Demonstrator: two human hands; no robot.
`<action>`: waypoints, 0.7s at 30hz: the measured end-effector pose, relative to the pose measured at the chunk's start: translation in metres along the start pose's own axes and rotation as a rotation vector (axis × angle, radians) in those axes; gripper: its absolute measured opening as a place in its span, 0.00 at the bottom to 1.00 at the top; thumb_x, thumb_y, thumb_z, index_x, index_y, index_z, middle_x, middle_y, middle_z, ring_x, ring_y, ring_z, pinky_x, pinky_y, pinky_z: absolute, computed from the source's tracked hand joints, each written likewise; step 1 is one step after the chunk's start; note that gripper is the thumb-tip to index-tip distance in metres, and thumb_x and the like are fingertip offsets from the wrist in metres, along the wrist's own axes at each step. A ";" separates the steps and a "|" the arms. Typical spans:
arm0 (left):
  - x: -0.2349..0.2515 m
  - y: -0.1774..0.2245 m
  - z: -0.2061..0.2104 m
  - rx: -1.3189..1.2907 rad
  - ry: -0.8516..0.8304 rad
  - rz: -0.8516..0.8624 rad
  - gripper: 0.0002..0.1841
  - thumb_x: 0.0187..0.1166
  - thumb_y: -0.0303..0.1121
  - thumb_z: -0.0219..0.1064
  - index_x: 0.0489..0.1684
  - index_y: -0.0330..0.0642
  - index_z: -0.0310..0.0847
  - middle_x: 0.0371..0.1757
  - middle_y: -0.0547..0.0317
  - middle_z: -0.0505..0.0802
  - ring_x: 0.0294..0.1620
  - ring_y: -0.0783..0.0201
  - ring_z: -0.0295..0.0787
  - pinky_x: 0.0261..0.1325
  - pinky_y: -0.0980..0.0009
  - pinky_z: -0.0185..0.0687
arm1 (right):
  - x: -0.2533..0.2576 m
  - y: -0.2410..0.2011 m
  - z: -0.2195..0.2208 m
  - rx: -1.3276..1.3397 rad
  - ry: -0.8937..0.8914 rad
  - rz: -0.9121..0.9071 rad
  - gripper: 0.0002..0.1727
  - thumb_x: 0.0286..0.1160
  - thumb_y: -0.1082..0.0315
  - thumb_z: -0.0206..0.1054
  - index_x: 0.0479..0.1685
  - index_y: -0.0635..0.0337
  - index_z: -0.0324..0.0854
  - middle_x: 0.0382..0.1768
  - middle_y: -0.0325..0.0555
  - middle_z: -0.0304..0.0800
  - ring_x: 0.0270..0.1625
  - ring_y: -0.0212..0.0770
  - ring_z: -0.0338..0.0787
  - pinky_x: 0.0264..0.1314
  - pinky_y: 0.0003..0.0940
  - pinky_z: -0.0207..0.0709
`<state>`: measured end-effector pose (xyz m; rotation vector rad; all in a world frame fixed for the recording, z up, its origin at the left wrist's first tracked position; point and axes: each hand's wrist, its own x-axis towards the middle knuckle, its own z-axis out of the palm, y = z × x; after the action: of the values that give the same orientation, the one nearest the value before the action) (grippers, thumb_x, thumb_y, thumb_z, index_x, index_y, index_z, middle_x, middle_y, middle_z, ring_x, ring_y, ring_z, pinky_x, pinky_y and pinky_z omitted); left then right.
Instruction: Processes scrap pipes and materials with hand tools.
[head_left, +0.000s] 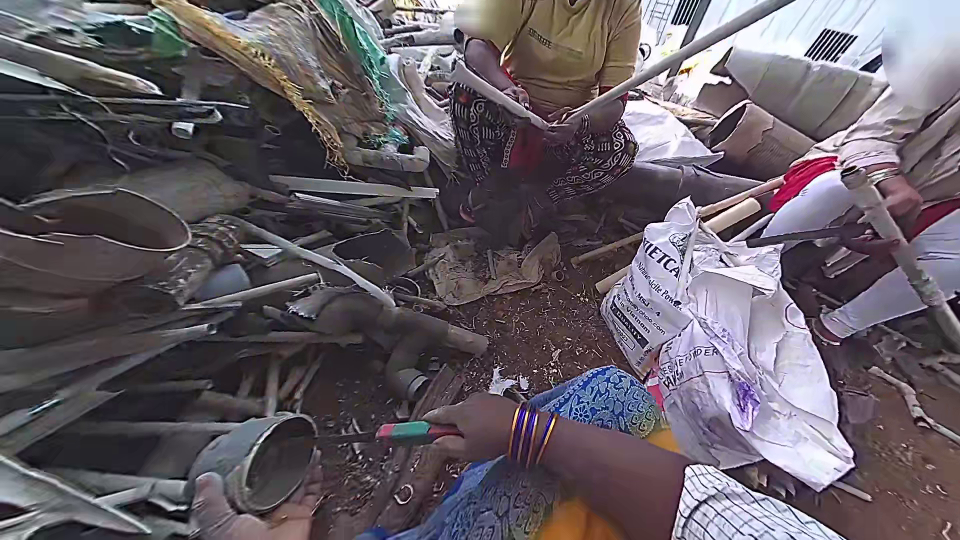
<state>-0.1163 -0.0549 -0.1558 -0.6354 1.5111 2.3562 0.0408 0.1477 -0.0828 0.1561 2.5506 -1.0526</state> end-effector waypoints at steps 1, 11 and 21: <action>-0.004 -0.002 0.003 0.027 0.034 -0.019 0.32 0.87 0.63 0.50 0.87 0.63 0.56 0.73 0.52 0.80 0.62 0.53 0.84 0.52 0.51 0.85 | -0.005 -0.001 0.000 0.008 -0.042 -0.020 0.27 0.91 0.60 0.59 0.85 0.63 0.70 0.65 0.66 0.87 0.68 0.62 0.87 0.74 0.61 0.72; -0.001 0.008 0.005 -0.167 0.019 -0.178 0.35 0.86 0.64 0.51 0.82 0.49 0.63 0.69 0.44 0.82 0.59 0.50 0.86 0.56 0.54 0.84 | -0.021 0.002 0.018 -0.183 0.243 -0.131 0.28 0.84 0.56 0.57 0.80 0.58 0.78 0.41 0.60 0.95 0.41 0.60 0.94 0.46 0.60 0.82; 0.002 0.004 0.000 -0.121 -0.011 -0.146 0.34 0.84 0.62 0.56 0.81 0.49 0.66 0.68 0.45 0.83 0.58 0.51 0.87 0.57 0.58 0.85 | -0.011 0.003 0.042 -0.281 0.526 -0.211 0.26 0.79 0.59 0.59 0.71 0.63 0.85 0.28 0.58 0.94 0.28 0.59 0.93 0.30 0.59 0.82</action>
<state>-0.1201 -0.0566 -0.1541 -0.7330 1.2787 2.3480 0.0639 0.1208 -0.1082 0.0982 3.2205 -0.7836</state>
